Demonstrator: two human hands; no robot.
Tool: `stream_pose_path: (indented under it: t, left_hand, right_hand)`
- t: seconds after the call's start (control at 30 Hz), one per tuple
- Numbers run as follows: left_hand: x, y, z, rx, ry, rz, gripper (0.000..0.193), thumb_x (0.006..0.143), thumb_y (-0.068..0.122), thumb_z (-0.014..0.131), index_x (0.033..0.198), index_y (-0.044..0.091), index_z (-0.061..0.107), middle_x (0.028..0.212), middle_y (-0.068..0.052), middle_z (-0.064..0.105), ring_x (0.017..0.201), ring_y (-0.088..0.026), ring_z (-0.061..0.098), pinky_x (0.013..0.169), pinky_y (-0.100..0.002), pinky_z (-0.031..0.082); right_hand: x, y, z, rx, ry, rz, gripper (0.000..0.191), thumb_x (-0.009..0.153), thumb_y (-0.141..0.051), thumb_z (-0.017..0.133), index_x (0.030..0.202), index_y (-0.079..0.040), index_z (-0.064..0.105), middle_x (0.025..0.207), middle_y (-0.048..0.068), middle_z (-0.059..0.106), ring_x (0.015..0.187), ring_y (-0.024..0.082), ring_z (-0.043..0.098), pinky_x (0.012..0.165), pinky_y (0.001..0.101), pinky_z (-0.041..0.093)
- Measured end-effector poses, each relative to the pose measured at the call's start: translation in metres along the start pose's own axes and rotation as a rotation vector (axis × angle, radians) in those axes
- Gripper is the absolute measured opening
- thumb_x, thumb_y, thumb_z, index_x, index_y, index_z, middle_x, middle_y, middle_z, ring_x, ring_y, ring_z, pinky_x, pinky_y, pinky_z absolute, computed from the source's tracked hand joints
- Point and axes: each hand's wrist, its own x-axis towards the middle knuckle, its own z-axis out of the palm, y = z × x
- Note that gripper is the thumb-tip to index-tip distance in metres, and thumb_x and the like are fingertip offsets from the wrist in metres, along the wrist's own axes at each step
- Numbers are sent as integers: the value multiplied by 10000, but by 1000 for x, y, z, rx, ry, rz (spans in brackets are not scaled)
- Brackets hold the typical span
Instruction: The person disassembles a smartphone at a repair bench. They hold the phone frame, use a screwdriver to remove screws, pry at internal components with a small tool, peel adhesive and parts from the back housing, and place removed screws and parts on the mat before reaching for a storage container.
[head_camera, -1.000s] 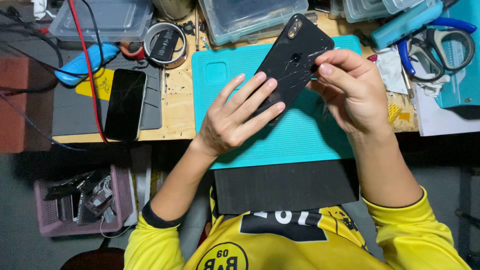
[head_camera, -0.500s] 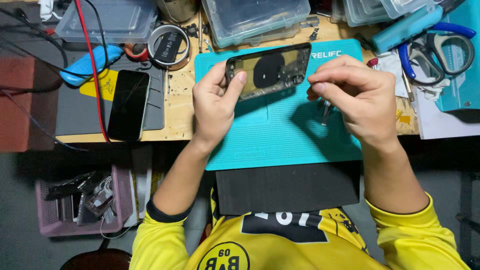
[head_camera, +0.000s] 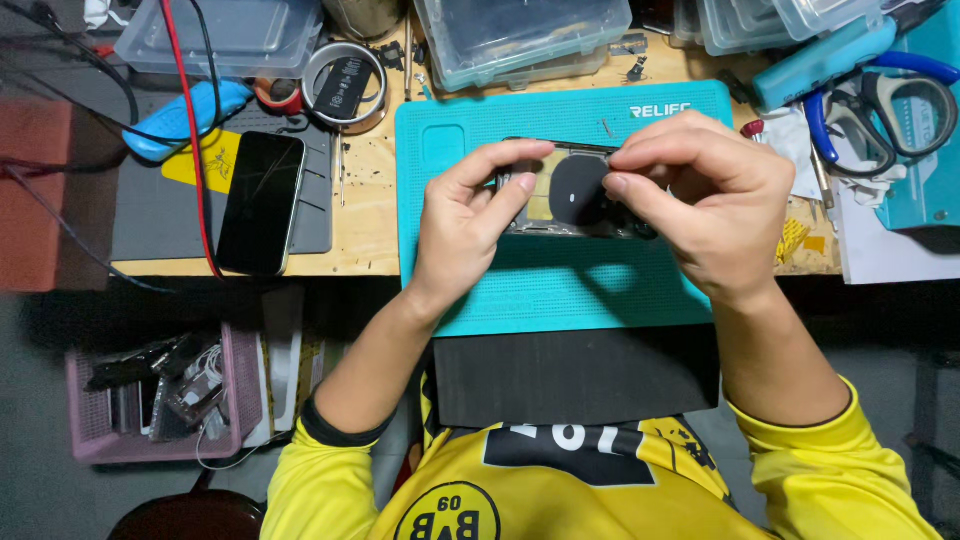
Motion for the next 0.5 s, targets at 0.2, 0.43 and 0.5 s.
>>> stream_pose_path:
  t: [0.2,0.43,0.5]
  left_hand:
    - [-4,3,3,-62,-13,-57,200,1064,7,641,1256,-28,688,1173,-36,720,1020,-61,663,907,-210,552]
    - [-3,-1,4,32,44,-43,162,1025,14,704,1182,-22,718,1084,-19,712,829,-7,537,716,-166,439]
    - [-3,-5,4,-7,33,-17,130,1031,22,700,1155,-17,711,1093,-18,715,914,-20,614,786,-179,502]
  right_hand:
    - [6,-2,6,-146,-27,-2,125,947,71,810,1044,39,739,965,77,703,740,61,595,623,174,434]
    - [8,-5,19,-117,-73,-20,140,966,50,793,1072,28,705,1002,78,708,866,101,696,757,220,566]
    - [11,-5,23,-192,-78,-26,173,941,45,793,1092,25,712,1000,87,713,845,115,704,732,233,569]
